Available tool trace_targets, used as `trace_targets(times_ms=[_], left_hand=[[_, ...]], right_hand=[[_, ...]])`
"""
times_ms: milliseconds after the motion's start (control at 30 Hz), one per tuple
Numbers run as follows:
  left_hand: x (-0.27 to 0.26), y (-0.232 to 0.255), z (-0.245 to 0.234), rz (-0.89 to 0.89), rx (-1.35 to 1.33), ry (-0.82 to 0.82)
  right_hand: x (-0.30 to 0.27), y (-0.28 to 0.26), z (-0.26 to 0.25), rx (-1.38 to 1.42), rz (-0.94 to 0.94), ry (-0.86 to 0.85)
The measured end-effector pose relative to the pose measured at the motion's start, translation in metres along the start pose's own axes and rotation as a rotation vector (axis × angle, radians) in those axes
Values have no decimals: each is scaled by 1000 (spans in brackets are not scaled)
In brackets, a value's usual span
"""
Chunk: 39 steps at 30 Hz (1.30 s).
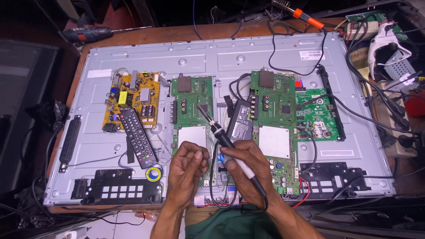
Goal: The person uses a soldering iron to work on a small electronic component held in their hands. They then use a can of compressed air to clean the component and a circuit board. Finally, they use a magnifying glass to inspect the component and the board.
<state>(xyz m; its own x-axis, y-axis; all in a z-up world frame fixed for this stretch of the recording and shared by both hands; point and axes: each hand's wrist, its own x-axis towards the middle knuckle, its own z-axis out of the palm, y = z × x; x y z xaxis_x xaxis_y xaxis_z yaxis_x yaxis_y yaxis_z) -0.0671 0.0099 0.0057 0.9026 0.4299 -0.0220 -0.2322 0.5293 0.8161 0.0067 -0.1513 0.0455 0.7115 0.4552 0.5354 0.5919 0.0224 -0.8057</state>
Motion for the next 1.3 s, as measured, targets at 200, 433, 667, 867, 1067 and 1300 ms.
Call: trace_targets(times_ms=[200, 433, 667, 867, 1067, 1300], left_hand=[[1, 14, -11, 91, 160, 44], [-16, 36, -39, 138, 253, 119], [-32, 62, -62, 95, 361, 144], [-35, 73, -67, 88, 420, 138], [-30, 71, -63, 86, 434, 137], [-22, 56, -56, 130, 141, -84]], right_hand=[[-2, -3, 19, 65, 84, 23], [8, -18, 56, 103, 37, -40], [13, -15, 95, 5, -43, -186], [16, -13, 100, 60, -45, -274], [18, -9, 97, 127, -25, -241], [14, 0, 90, 144, -114, -163]])
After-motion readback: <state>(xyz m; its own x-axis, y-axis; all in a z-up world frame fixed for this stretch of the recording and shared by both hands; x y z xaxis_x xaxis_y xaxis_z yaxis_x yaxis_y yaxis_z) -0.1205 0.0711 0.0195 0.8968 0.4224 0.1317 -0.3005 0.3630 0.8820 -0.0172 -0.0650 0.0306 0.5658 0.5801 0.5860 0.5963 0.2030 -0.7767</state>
